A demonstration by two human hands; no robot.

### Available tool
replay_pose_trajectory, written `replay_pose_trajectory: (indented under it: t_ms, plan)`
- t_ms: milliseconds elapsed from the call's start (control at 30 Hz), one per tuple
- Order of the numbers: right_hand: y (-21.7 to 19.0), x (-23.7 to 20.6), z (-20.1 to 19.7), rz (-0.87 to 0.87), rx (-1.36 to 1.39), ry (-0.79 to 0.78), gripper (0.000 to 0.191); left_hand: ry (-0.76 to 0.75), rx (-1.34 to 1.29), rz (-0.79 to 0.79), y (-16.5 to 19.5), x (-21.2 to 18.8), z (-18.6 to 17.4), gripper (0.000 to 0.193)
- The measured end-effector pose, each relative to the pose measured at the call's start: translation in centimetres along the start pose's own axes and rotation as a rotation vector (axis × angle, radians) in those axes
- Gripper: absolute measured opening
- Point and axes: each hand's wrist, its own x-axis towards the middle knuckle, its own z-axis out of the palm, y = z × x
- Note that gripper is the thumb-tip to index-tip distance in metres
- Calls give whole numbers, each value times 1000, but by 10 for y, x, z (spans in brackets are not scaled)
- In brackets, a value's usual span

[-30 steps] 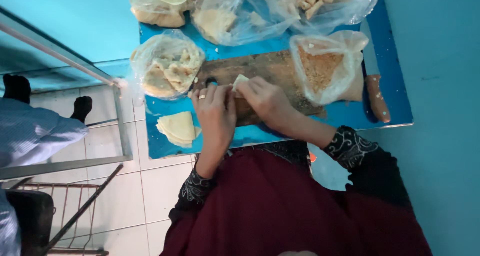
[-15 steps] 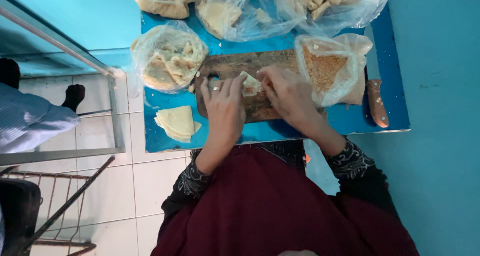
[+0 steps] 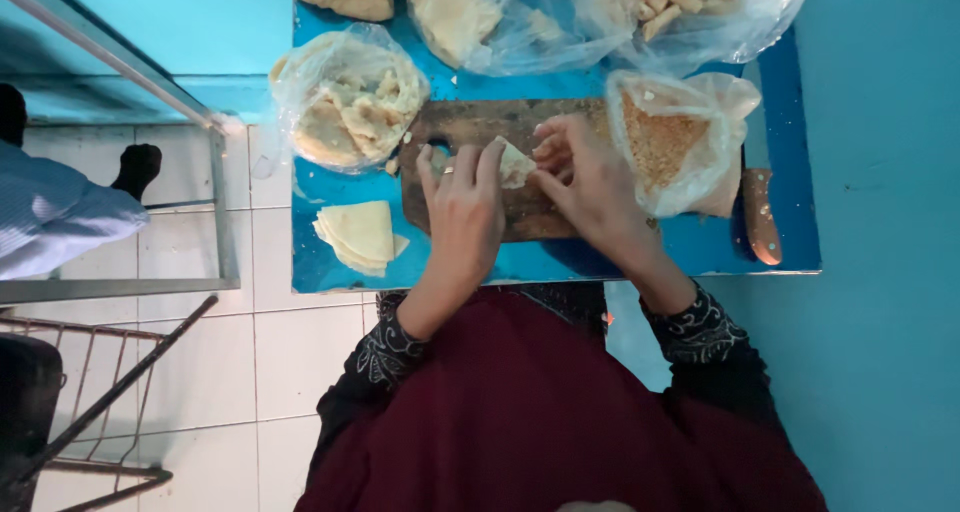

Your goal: The person sits on the floor at a low blue table and folds small square dough pieces by hand, pressing each fold closed and placing the folded pieces into plastic bags alongside other already folded dough pieces. A knife and a bag of brown filling rest on the cutting board.

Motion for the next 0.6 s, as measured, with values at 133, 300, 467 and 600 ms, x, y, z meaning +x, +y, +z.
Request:
replay_pose_trajectory:
  t_ms: [133, 300, 467, 600]
  plan:
    - [7, 4, 8, 17, 4, 13, 38, 13, 9, -6, 1, 0, -2, 38]
    - [17, 9, 13, 56, 232, 3, 39, 33, 10, -2, 0, 0, -6, 34]
    - [18, 14, 18, 71, 380, -33, 34, 60, 26, -8, 3, 4, -6, 23]
    - [13, 10, 8, 24, 323, -89, 32, 35, 72, 14, 2, 5, -12, 13]
